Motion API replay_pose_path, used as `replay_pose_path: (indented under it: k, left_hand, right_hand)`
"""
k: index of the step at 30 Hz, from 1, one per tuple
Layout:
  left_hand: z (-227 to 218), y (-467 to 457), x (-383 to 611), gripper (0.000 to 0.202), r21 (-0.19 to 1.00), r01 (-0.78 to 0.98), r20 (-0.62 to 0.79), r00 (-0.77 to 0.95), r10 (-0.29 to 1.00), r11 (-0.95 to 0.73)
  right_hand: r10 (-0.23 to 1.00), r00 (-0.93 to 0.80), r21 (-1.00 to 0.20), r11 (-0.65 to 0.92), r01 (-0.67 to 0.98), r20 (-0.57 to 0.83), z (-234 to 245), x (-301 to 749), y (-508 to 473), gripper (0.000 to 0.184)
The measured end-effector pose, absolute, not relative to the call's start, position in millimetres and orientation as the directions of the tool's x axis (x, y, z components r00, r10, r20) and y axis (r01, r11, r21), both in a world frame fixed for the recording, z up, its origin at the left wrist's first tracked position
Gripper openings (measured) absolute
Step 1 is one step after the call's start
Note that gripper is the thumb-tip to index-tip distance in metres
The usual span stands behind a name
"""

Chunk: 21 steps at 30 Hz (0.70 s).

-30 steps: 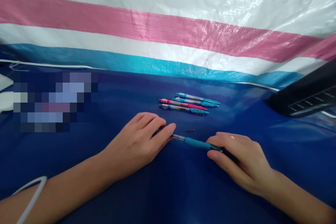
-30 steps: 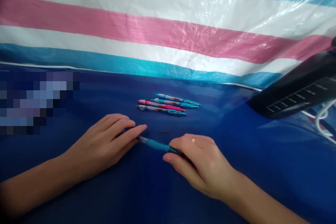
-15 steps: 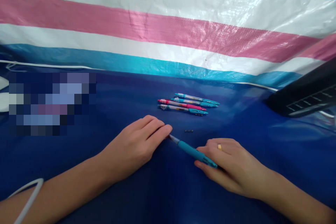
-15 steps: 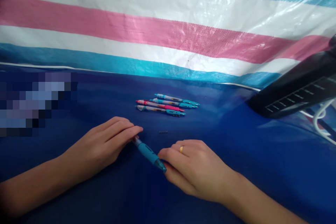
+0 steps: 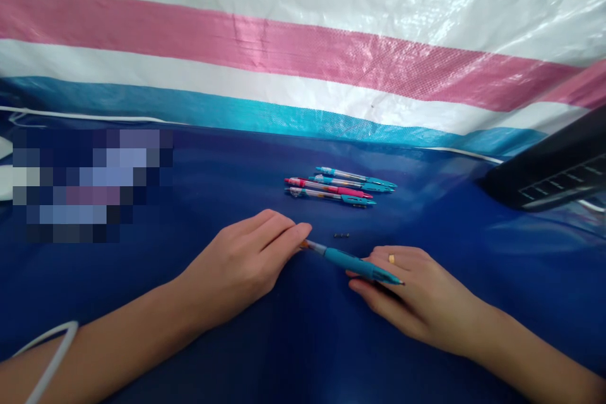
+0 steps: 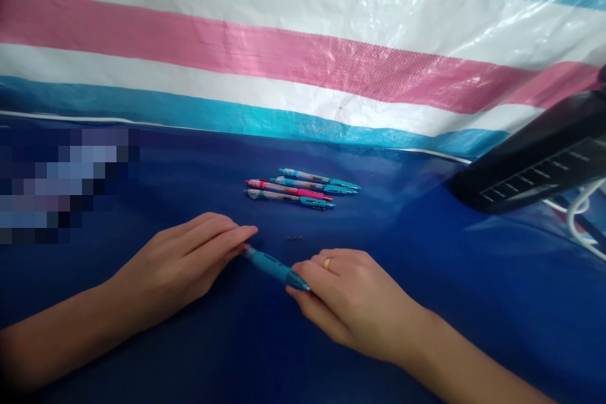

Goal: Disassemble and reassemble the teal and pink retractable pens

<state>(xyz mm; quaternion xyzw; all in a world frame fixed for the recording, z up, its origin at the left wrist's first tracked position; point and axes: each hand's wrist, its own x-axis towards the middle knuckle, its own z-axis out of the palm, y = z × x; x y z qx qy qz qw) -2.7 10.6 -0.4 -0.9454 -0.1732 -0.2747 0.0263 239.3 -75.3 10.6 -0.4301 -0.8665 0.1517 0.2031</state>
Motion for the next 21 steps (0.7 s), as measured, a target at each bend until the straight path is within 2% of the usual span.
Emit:
replay_pose_path:
  k: [7,15,21]
  left_hand:
    - [-1.6,13.5,-0.7,0.021,0.032,0.381,0.482,0.804,0.348,-0.924]
    - [-4.1,14.5,-4.0,0.028,0.074,0.391,0.458,0.804,0.380,-0.917]
    - [-4.9,14.9,-2.3,0.021,0.177,0.441,0.499,0.730,0.467,-0.880]
  right_hand:
    - [0.802,-0.555,-0.407,0.592,0.695,0.220,11.6,238.3,-75.9,0.025]
    - [0.807,-0.557,-0.427,0.582,0.691,0.198,11.0,238.2,-74.5,0.026]
    - [0.814,-0.557,-0.421,0.568,0.707,0.163,11.2,238.2,-74.8,0.023]
